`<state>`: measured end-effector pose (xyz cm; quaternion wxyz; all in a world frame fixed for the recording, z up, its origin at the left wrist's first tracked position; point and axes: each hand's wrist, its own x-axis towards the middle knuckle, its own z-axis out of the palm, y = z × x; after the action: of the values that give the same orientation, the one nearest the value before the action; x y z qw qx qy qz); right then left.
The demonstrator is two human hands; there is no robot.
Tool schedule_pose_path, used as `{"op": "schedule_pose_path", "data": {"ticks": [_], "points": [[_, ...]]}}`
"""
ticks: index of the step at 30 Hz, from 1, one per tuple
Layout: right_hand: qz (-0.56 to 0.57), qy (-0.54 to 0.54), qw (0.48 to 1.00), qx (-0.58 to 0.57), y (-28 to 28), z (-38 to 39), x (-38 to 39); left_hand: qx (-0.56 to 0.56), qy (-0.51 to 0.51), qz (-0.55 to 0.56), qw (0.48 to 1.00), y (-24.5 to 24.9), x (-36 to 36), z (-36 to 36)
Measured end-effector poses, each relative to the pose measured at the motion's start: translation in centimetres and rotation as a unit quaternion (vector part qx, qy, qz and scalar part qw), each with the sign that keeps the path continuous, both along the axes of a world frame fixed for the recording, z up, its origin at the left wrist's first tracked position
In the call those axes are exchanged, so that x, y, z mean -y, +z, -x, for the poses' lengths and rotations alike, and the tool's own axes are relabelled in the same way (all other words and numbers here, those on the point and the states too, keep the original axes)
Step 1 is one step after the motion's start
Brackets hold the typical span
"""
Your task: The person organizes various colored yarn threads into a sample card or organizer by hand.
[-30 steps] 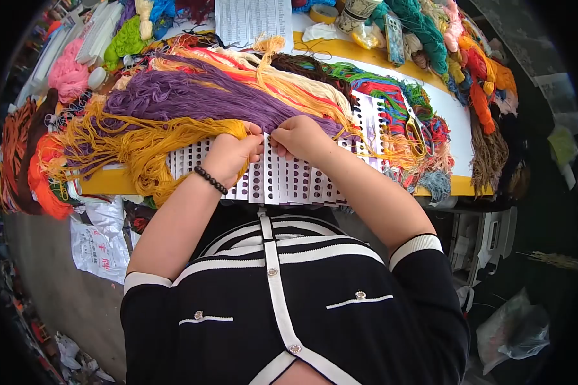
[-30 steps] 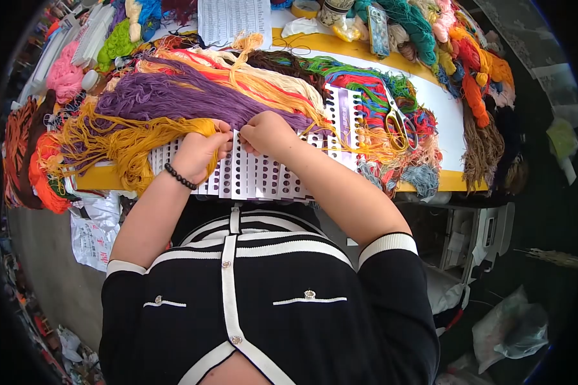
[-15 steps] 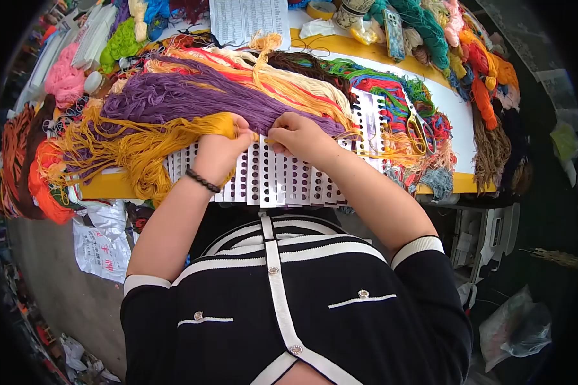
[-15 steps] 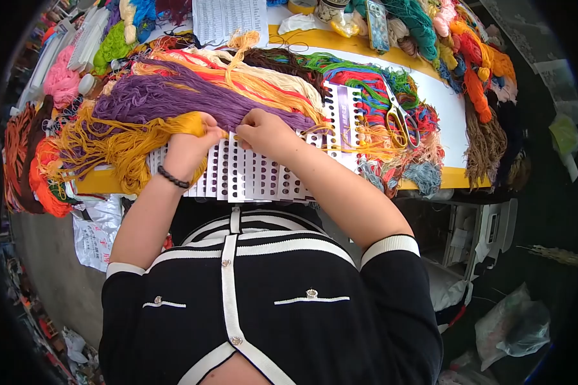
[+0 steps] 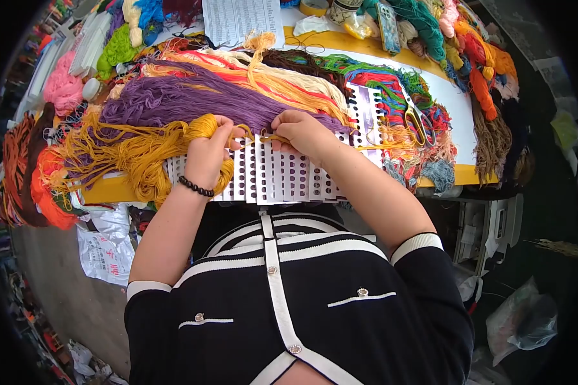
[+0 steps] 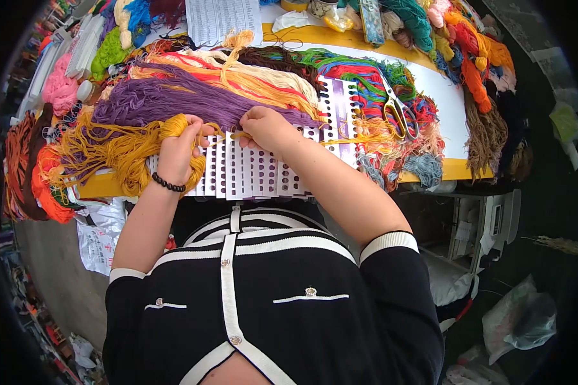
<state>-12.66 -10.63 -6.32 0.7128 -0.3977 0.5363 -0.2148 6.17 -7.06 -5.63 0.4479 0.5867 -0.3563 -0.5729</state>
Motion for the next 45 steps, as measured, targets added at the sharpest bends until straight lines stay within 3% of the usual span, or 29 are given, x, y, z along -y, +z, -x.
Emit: {"op": "schedule_pose_path", "data": {"ticks": [2, 6, 10, 12, 15, 19, 24, 34, 36, 38, 40, 45], "points": [[-0.001, 0.014, 1.000, -0.001, 0.3, 0.2, 0.1, 0.031, -0.017, -0.009, 0.999, -0.3, -0.3, -0.4], [0.005, 0.023, 1.000, -0.010, 0.2, 0.1, 0.0, 0.175, -0.056, 0.105, 0.977, -2.8, -0.2, -0.8], [0.009, 0.014, 1.000, -0.015, 0.1, 0.0, -0.2, 0.120, -0.024, 0.055, 0.991, -1.6, -0.3, -0.7], [0.037, 0.036, 0.998, -0.044, 0.1, 0.0, -0.2, -0.005, 0.011, 0.004, 1.000, -0.3, -0.5, -1.0], [0.085, 0.040, 0.993, -0.074, -0.7, -0.1, -0.1, -0.049, 0.002, 0.033, 0.998, -0.1, -0.4, -1.9], [0.103, 0.045, 0.992, -0.065, -1.3, 0.0, 0.0, -0.055, -0.008, 0.009, 0.998, 0.0, -0.9, -2.2], [0.113, 0.048, 0.990, -0.075, -1.3, 0.0, 0.1, 0.109, -0.019, 0.093, 0.990, -0.8, -1.1, -2.1], [0.149, 0.062, 0.983, -0.087, -0.2, -0.4, -0.9, 0.105, -0.013, 0.057, 0.993, -0.6, -0.9, -1.8], [0.332, 0.075, 0.927, -0.155, 1.0, -0.9, -2.2, 0.023, -0.029, 0.062, 0.997, 0.2, -1.4, -1.5], [0.337, 0.080, 0.927, -0.146, 1.3, -1.7, -2.6, 0.016, -0.037, 0.068, 0.997, 0.4, -1.6, -1.3], [0.430, 0.088, 0.878, -0.192, 1.3, -2.4, -2.7, 0.009, -0.044, 0.077, 0.996, 0.5, -1.6, -1.2], [0.440, 0.061, 0.878, -0.178, 0.5, -3.3, -2.4, 0.038, -0.057, 0.075, 0.995, 0.9, -2.0, -0.8]]}}
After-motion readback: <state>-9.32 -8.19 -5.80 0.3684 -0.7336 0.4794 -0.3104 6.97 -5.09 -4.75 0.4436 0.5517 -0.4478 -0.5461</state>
